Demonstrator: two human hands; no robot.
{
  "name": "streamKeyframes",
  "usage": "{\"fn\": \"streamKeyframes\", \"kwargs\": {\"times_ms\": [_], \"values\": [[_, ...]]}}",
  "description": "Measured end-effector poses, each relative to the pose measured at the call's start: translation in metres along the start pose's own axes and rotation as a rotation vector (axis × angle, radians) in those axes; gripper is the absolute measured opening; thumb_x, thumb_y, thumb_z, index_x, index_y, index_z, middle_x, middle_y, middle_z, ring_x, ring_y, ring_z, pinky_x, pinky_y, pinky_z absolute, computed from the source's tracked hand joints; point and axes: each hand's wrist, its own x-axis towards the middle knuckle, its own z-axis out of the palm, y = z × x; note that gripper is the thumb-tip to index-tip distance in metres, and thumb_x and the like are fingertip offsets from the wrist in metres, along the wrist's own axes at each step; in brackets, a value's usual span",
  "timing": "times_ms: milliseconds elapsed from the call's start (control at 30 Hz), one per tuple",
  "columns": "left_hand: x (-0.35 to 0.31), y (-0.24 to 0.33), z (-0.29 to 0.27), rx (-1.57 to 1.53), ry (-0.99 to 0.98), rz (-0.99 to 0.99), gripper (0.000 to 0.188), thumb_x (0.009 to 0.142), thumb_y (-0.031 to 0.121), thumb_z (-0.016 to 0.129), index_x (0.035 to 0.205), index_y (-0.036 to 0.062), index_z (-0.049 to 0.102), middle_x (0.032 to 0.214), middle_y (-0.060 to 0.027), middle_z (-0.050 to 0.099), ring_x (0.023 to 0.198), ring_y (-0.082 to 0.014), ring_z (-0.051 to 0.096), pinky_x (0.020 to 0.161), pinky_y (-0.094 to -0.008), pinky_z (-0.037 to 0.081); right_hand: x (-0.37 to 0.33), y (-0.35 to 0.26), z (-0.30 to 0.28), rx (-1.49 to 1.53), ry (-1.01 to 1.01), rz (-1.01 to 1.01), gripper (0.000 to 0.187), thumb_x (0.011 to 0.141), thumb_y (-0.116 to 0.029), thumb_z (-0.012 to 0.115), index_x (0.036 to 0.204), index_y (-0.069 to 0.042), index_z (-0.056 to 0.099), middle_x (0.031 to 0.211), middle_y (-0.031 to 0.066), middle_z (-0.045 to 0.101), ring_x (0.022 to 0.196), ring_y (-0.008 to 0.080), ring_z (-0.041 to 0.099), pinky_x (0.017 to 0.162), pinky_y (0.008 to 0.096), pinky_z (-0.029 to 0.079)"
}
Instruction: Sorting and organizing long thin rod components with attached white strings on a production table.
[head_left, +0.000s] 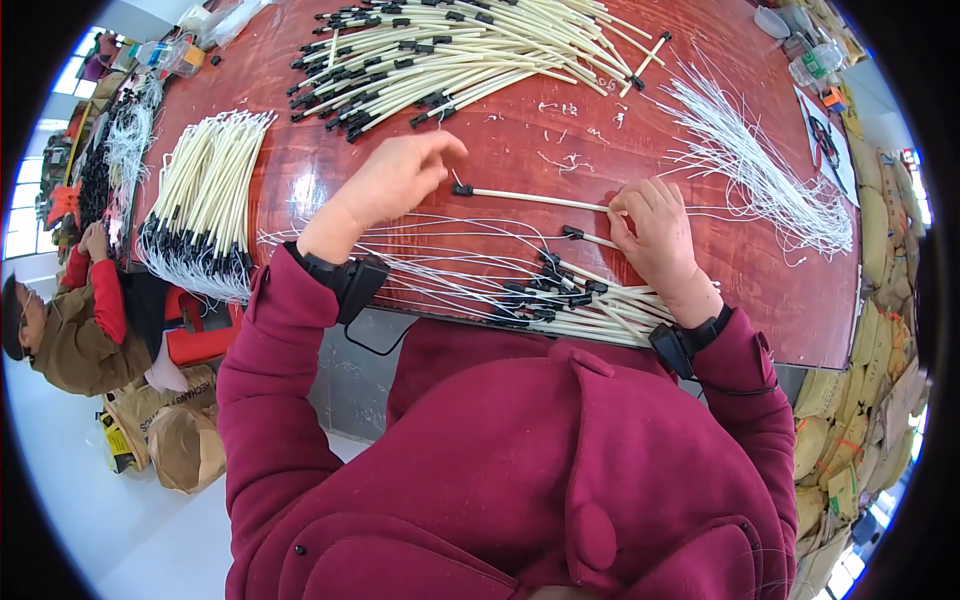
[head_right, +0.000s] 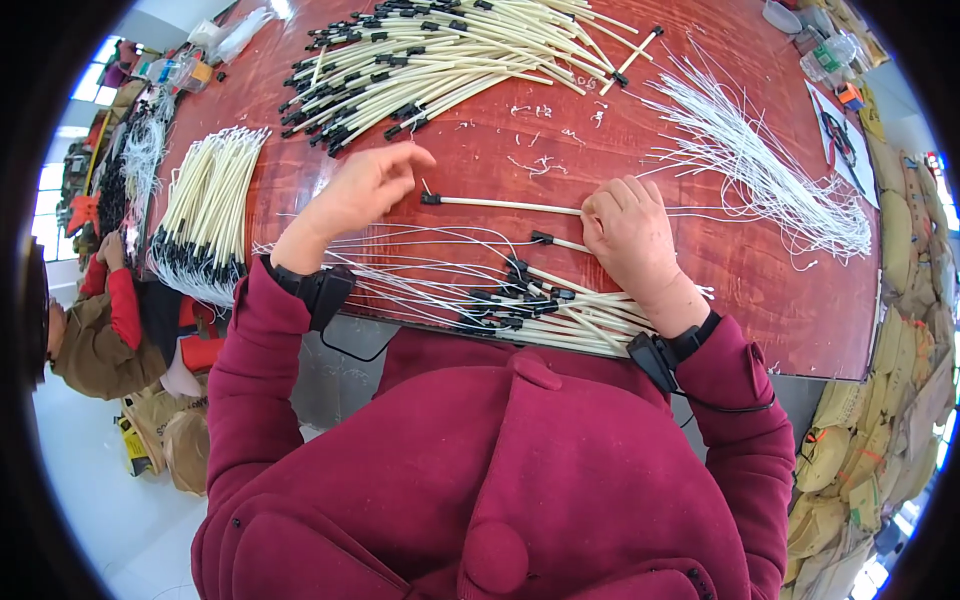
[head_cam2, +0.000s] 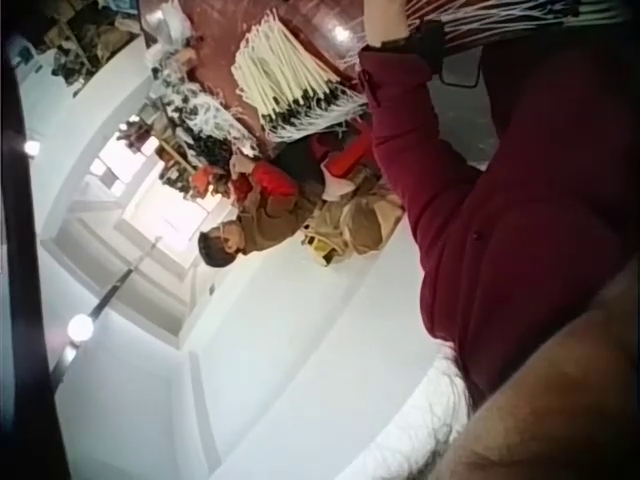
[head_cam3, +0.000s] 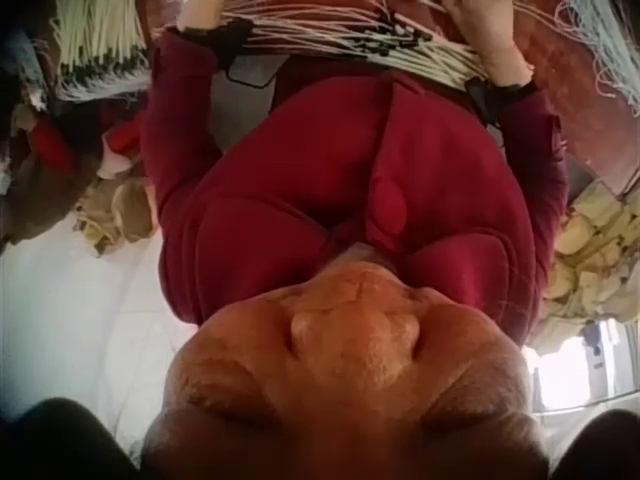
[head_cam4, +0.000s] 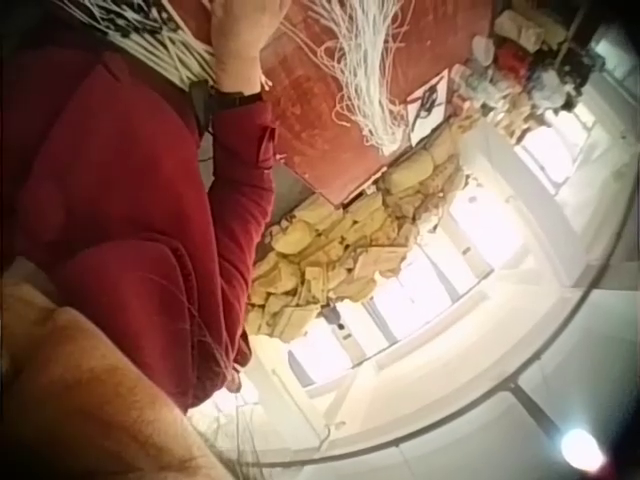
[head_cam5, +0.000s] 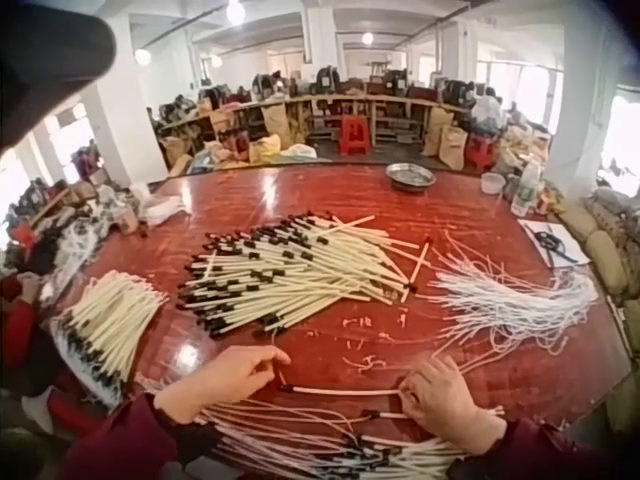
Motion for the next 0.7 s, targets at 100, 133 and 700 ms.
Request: {"fn": "streamKeyframes", "kwargs": {"times_ms": [100,133,700], "values": [[-0.004,0.004,0.003,0.104,-0.157,0.076,0.018,0.092,0.002,0.060,0.110,0.0025,0.064,0.083,-0.0083,0.066,0.075,-0.0193,0.065,0.071,-0.0314,0.051,-0.001,-0.002,-0.001,0.007,0.011,-0.007,0.020,0.073,0.000,0.073,0.087,-0.009,0.062,0.091,0.0050,0.064,0.086,0.0272,0.061,0.078,0.0397,0.045],[-0.003,0.001,0.006,0.166,-0.100,0.167,0.017,0.093,0.002,0.060,0.109,0.0022,0.063,0.085,-0.0095,0.066,0.078,-0.0232,0.065,0.072,-0.0336,0.051,-0.001,-0.003,-0.001,0.012,0.011,-0.009,0.020,0.072,0.001,0.073,0.087,-0.009,0.062,0.091,0.0050,0.064,0.086,0.0272,0.061,0.078,0.0396,0.045],[-0.014,-0.072,-0.082,0.891,0.413,-0.136,0.017,0.100,0.018,0.051,0.099,0.0030,0.059,0.095,-0.0232,0.068,0.091,-0.0453,0.065,0.077,-0.0553,0.051,-0.005,0.024,-0.011,0.014,-0.019,-0.029,0.019,0.072,0.000,0.073,0.084,-0.009,0.061,0.087,0.0049,0.063,0.083,0.0265,0.059,0.077,0.0384,0.042]]}}
